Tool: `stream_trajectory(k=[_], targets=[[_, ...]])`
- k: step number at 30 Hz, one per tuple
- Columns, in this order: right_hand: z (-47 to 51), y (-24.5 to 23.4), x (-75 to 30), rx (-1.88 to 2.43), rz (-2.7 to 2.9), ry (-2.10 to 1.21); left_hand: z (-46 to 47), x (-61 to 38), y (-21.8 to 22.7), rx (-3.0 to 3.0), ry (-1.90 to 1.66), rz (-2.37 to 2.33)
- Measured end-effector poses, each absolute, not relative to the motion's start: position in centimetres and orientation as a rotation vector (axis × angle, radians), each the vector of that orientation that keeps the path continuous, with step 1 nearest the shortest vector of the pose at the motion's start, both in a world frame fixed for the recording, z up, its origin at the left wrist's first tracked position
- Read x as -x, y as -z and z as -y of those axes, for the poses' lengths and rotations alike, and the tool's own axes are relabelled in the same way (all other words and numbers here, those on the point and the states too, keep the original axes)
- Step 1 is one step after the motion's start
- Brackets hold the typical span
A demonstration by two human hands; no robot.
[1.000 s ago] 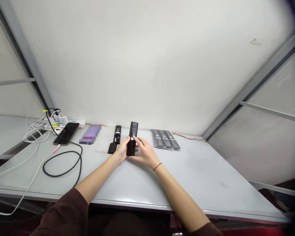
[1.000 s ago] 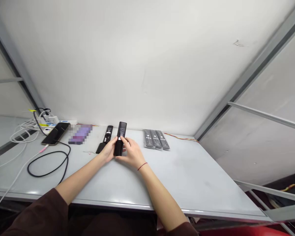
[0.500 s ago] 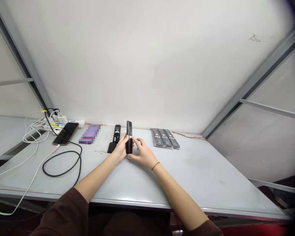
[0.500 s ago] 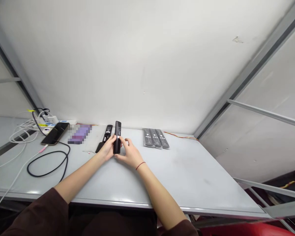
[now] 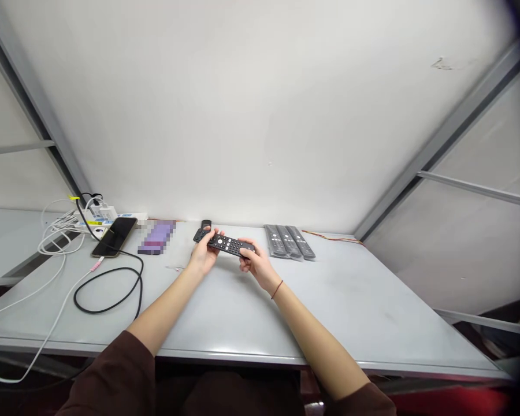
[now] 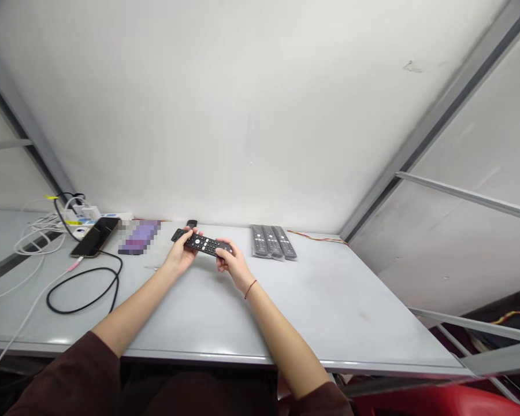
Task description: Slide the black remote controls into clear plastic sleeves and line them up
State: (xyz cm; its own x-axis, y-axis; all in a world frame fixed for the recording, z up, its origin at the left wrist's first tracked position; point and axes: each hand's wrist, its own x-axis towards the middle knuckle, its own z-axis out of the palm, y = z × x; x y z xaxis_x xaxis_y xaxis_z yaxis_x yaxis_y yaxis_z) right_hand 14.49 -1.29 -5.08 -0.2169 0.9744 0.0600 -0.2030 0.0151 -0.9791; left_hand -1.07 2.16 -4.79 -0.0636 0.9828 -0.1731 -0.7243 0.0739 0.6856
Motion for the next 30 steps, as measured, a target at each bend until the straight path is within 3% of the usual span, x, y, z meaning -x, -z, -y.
stream_trajectory(k=[6, 18, 30], targets=[[0.9, 4.9, -15.3, 0.761, 0.959, -1.502, -0.6, -0.5, 4.7, -0.576, -1.532, -0.706], [-0.3, 5.4, -16.8, 0.843, 0.792, -1.531, 2.3, -2.3, 5.1, -1.168, -1.478, -0.650], [0.7, 5.3, -15.4, 0.904, 0.915, -1.609, -0.7, -0.9, 6.6, -1.020, -1.490, -0.845]])
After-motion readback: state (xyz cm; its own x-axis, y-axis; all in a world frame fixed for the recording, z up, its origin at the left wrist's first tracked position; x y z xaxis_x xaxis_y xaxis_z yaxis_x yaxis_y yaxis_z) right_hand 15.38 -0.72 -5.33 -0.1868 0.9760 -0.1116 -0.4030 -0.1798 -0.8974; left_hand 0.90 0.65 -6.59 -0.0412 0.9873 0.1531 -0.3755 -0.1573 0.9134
